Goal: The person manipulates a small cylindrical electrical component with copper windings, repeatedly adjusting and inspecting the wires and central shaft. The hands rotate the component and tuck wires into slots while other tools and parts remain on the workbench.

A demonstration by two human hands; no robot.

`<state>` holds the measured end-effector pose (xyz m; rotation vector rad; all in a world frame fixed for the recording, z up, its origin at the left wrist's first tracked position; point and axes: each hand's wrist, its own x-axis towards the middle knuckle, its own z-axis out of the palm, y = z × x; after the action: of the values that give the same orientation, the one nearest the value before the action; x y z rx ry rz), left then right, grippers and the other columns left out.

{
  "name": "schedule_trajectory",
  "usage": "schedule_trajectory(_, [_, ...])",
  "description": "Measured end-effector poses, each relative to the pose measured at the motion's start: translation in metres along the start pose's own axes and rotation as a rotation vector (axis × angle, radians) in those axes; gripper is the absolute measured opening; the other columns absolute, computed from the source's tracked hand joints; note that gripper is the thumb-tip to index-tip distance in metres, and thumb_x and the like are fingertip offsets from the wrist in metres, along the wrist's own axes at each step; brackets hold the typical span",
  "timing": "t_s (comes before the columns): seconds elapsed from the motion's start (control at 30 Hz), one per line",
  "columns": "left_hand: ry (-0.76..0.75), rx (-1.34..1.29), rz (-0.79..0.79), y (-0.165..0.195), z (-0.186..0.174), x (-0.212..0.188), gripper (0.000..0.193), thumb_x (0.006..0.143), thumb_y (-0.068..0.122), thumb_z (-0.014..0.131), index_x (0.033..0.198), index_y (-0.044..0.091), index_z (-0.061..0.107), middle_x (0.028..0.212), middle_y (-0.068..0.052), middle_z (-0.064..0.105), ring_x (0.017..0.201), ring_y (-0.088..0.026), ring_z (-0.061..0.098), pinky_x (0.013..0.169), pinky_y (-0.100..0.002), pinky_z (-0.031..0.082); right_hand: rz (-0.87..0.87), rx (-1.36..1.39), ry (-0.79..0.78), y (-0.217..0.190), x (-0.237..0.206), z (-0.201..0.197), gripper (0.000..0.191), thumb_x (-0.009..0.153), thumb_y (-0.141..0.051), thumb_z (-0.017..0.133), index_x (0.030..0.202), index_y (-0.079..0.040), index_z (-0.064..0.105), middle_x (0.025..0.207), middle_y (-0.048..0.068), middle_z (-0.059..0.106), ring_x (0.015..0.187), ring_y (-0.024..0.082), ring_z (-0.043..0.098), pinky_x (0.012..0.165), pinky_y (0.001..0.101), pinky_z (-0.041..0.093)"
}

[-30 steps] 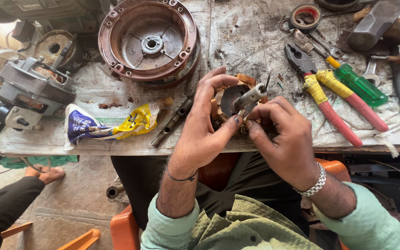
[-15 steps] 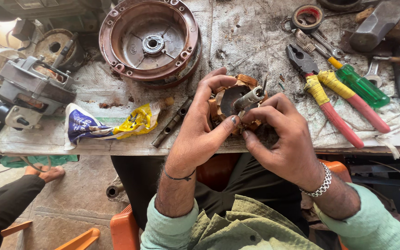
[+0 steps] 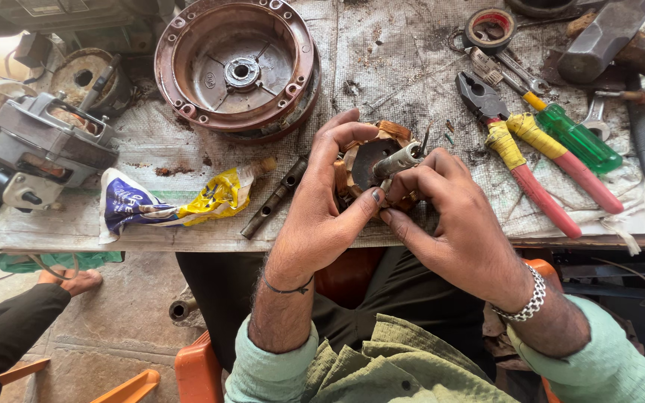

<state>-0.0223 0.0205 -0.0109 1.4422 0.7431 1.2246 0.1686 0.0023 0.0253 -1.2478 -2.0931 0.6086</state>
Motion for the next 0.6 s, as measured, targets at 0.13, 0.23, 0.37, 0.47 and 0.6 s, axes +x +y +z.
schedule_trajectory(0.13, [0.004,0.036,0.005,0.0001,-0.0004,-0.0001,0.060,0.089,-0.007,0.066,0.144,0.005,0.047,0.168,-0.017,0.028,0.136,-0.022,0.056,0.111,-0.036,0.053,0.016,-0.036,-0.018,-0.0033,0.0001,-0.0001,0.022,0.082,-0.008,0.076,0.099,-0.002,0.065,0.096,0.010,0.054,0.097,0.026,0.054,0.084,0.0384,0.046])
schedule_trajectory(0.23, [0.006,0.101,0.047,-0.0001,-0.0004,0.0001,0.059,0.090,-0.007,0.066,0.144,0.005,0.048,0.166,-0.018,0.030,0.148,-0.025,0.046,0.117,-0.037,0.049,0.028,-0.052,-0.017,-0.0046,0.0000,0.0012,0.021,0.081,-0.007,0.076,0.098,-0.002,0.064,0.096,0.011,0.054,0.097,0.027,0.053,0.083,0.0393,0.045])
schedule_trajectory(0.37, [0.010,0.115,0.045,0.0001,-0.0006,0.0001,0.059,0.089,-0.007,0.066,0.143,0.005,0.049,0.165,-0.018,0.031,0.148,-0.024,0.045,0.117,-0.037,0.049,0.013,-0.060,-0.004,-0.0047,-0.0002,0.0030,0.021,0.081,-0.006,0.075,0.099,-0.002,0.064,0.097,0.011,0.054,0.099,0.029,0.052,0.084,0.0403,0.044])
schedule_trajectory(0.47, [0.016,0.074,0.016,0.0007,-0.0007,-0.0007,0.059,0.088,-0.007,0.066,0.143,0.005,0.049,0.167,-0.018,0.029,0.141,-0.023,0.051,0.112,-0.036,0.051,-0.021,-0.069,0.016,-0.0042,0.0002,0.0050,0.022,0.080,-0.006,0.076,0.098,-0.002,0.064,0.100,0.012,0.055,0.100,0.030,0.052,0.086,0.0408,0.044])
schedule_trajectory(0.6, [0.011,-0.020,-0.018,0.0002,-0.0011,0.0004,0.061,0.087,-0.007,0.065,0.143,0.005,0.047,0.167,-0.019,0.028,0.132,-0.022,0.058,0.109,-0.034,0.052,-0.019,-0.023,0.018,-0.0012,-0.0003,0.0026,0.025,0.080,-0.005,0.079,0.100,-0.004,0.065,0.097,0.009,0.057,0.095,0.025,0.057,0.083,0.0370,0.047])
